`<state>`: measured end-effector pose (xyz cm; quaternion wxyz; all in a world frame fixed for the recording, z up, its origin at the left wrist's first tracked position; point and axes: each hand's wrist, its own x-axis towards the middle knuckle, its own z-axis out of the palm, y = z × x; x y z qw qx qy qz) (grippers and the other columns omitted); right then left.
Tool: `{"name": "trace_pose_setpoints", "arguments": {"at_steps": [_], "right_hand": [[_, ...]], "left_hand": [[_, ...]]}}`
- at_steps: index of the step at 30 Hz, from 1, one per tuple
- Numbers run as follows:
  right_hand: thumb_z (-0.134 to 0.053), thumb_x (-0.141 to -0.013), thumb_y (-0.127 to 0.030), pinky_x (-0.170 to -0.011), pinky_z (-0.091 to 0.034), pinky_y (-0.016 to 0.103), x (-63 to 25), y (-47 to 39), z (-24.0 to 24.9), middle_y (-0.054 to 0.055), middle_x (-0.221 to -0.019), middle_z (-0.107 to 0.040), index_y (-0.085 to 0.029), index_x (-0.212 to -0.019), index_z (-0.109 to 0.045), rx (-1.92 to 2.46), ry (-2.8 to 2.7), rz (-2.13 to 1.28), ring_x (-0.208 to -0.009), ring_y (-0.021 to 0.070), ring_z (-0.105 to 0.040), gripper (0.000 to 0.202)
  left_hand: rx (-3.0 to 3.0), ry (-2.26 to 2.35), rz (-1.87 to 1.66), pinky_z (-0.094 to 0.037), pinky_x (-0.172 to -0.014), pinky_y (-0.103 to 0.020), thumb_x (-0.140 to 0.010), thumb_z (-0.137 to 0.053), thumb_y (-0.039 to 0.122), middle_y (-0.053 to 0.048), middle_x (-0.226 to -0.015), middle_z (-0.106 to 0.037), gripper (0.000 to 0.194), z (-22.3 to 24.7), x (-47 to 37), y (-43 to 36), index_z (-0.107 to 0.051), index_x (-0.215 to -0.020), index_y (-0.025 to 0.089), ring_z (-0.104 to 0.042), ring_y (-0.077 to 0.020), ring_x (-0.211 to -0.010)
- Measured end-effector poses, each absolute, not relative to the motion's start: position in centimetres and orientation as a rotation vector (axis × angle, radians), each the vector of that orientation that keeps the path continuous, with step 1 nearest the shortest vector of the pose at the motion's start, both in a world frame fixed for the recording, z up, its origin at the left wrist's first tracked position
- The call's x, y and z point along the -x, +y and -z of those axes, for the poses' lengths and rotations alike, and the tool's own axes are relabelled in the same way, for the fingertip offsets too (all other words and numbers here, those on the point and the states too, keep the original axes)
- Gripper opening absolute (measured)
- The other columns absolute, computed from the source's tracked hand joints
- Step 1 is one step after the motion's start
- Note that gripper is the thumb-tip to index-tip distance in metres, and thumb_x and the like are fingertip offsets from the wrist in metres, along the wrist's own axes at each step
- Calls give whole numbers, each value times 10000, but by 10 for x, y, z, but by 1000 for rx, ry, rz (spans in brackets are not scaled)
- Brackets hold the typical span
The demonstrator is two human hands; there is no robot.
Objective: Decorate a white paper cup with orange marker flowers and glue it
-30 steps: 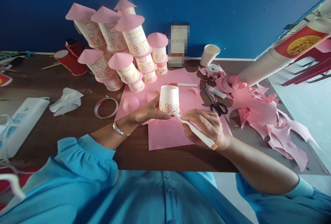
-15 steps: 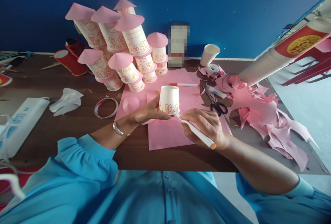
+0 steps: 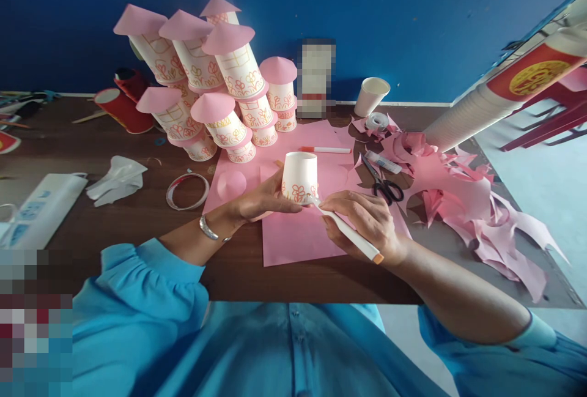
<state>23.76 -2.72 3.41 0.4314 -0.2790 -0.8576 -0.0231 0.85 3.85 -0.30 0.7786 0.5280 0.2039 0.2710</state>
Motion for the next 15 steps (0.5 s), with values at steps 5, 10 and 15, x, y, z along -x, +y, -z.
{"name": "trace_pose_setpoints", "arguments": {"at_steps": [5, 10, 15], "right_hand": [[-611, -940, -108, -642, -616, 269, -237, -27, -34, 36, -830, -742, -196, -1096, -576, 699, -2141, 56, -731, 163, -751, 182], [-610, -938, -101, -627, -606, 267, -237, -28, -34, 35, -817, -739, -194, -1073, -579, 702, -2145, 32, -716, 161, -745, 167], [-612, -932, -98, -624, -605, 267, -236, -29, -36, 35, -809, -736, -189, -1050, -592, 698, -2154, 18, -704, 162, -740, 150]], "left_hand": [[-1140, 449, -594, -540, -911, -352, -749, -863, 186, -53, -1101, -701, 852, 1, -9, 39, -454, -1490, 289, -667, -218, -1031], [-1139, 455, -598, -537, -919, -347, -750, -866, 186, -48, -1105, -703, 920, 1, -8, 39, -407, -1538, 311, -664, -211, -1031], [-1196, 462, -586, -536, -932, -372, -777, -846, 200, -70, -1104, -713, 900, 1, -8, 40, -399, -1551, 300, -667, -233, -1036]]}}
